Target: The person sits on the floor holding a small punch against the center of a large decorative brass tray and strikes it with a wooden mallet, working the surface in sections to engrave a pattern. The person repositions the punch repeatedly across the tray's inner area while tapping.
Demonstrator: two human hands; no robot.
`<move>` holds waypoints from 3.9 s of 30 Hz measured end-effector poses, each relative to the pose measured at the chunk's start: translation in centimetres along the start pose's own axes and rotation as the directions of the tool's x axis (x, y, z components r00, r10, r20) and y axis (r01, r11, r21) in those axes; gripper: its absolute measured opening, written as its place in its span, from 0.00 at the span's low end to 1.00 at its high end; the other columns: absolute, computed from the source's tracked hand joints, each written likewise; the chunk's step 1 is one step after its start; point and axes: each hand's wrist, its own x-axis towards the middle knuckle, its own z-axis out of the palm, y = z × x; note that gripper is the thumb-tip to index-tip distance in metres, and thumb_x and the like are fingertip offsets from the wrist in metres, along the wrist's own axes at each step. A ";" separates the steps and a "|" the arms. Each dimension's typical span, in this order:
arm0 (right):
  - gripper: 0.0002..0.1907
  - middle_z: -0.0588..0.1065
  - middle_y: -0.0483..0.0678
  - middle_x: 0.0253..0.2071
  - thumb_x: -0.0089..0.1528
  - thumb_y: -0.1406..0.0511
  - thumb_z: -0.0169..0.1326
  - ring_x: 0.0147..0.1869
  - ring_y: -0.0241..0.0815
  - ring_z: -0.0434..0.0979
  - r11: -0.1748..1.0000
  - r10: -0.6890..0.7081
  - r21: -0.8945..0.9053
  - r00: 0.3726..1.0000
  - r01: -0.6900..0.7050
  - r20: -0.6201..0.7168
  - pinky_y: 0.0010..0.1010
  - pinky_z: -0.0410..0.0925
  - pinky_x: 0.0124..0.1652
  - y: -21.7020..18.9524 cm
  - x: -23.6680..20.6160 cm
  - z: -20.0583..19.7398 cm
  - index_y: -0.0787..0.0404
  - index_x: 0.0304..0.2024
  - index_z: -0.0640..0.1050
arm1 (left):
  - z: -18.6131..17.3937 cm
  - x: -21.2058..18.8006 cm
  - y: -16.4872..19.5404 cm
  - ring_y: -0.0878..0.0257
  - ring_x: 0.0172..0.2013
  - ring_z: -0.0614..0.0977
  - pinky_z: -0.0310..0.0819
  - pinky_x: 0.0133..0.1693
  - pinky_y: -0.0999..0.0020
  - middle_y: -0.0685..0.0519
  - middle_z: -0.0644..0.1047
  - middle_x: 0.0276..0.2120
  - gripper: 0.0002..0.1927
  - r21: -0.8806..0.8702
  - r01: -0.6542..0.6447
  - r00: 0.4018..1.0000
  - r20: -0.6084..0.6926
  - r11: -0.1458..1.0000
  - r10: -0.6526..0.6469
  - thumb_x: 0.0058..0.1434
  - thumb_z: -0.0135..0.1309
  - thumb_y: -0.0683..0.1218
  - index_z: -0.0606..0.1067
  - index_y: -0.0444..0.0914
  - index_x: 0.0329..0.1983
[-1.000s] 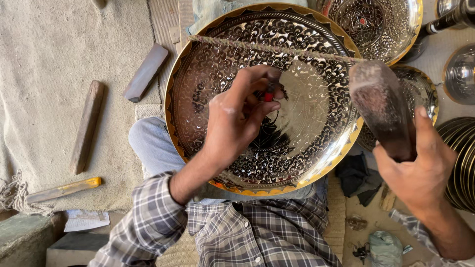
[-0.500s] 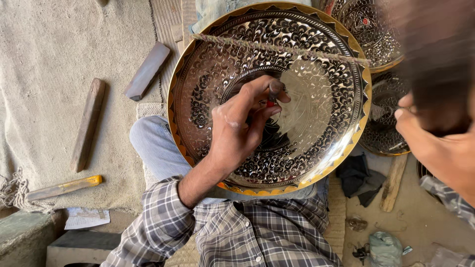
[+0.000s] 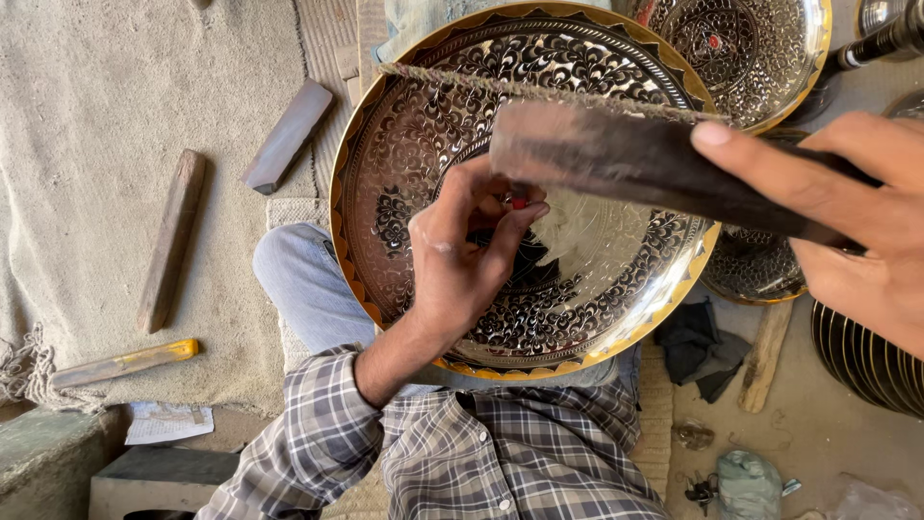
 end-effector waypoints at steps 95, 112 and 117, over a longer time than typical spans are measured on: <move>0.55 0.77 0.65 0.36 0.49 0.82 0.65 0.34 0.52 0.80 0.770 0.620 0.103 0.700 -0.630 -0.354 0.39 0.71 0.30 -11.9 -10.1 13.1 0.51 0.73 0.56 | -1.9 7.2 -1.3 0.56 0.45 0.88 0.85 0.39 0.63 0.53 0.84 0.53 0.25 -0.125 -0.424 0.643 0.656 0.897 0.395 0.62 0.61 0.38 0.76 0.45 0.63; 0.49 0.77 0.58 0.43 0.65 0.76 0.63 0.42 0.54 0.82 0.691 0.722 0.426 0.530 -0.583 -0.446 0.42 0.74 0.45 -14.3 -11.8 18.3 0.58 0.81 0.50 | -1.3 9.5 0.0 0.60 0.44 0.88 0.84 0.43 0.63 0.55 0.84 0.50 0.29 -0.215 -0.393 0.517 0.752 0.894 0.408 0.58 0.64 0.39 0.75 0.45 0.64; 0.51 0.72 0.50 0.42 0.71 0.79 0.61 0.42 0.42 0.74 0.510 0.837 0.797 0.402 -0.325 -0.372 0.29 0.69 0.46 -14.1 -11.9 16.9 0.52 0.81 0.41 | -1.2 9.6 -0.3 0.63 0.40 0.88 0.83 0.40 0.65 0.58 0.85 0.45 0.29 -0.202 -0.325 0.467 0.815 0.924 0.342 0.59 0.64 0.38 0.74 0.45 0.65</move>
